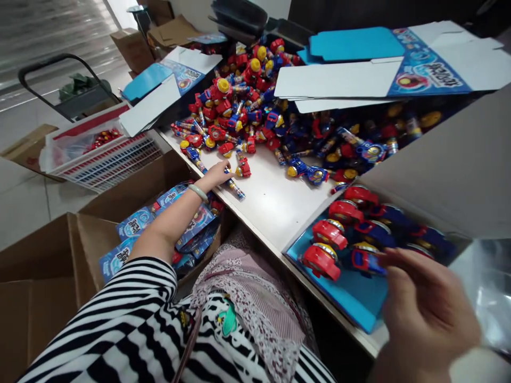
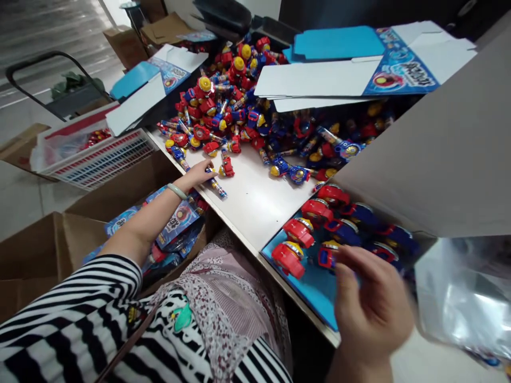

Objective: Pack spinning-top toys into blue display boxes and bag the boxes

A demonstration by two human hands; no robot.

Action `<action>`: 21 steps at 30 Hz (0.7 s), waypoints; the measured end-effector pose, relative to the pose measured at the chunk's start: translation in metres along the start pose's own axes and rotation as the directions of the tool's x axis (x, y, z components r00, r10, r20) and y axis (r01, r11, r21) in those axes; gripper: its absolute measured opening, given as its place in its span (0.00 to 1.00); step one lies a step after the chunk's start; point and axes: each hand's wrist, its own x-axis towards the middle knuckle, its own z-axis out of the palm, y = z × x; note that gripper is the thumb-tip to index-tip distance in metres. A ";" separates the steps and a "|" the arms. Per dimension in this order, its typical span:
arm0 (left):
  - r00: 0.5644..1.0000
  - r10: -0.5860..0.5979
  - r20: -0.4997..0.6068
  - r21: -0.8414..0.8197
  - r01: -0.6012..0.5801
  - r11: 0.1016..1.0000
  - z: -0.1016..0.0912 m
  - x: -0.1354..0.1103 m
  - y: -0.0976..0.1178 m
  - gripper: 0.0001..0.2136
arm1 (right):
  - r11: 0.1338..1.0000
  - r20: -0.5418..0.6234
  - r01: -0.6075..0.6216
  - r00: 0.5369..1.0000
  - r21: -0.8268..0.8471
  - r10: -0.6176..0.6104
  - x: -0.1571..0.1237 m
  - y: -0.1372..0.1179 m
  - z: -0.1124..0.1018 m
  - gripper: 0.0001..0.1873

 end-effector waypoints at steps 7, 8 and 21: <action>0.967 0.219 -0.126 -0.671 -0.246 0.699 -0.001 -0.025 0.035 0.19 | 0.949 0.387 0.209 0.875 0.237 -0.290 0.035 -0.043 0.046 0.15; 0.960 0.261 -0.104 -0.680 -0.260 0.685 0.002 -0.027 0.040 0.21 | 0.945 0.438 0.259 0.839 0.199 -0.323 0.040 -0.048 0.058 0.16; 0.721 0.422 0.549 0.028 -0.521 0.853 0.107 -0.032 0.105 0.46 | 0.854 0.800 0.462 0.593 -0.238 -0.098 0.127 -0.045 0.087 0.17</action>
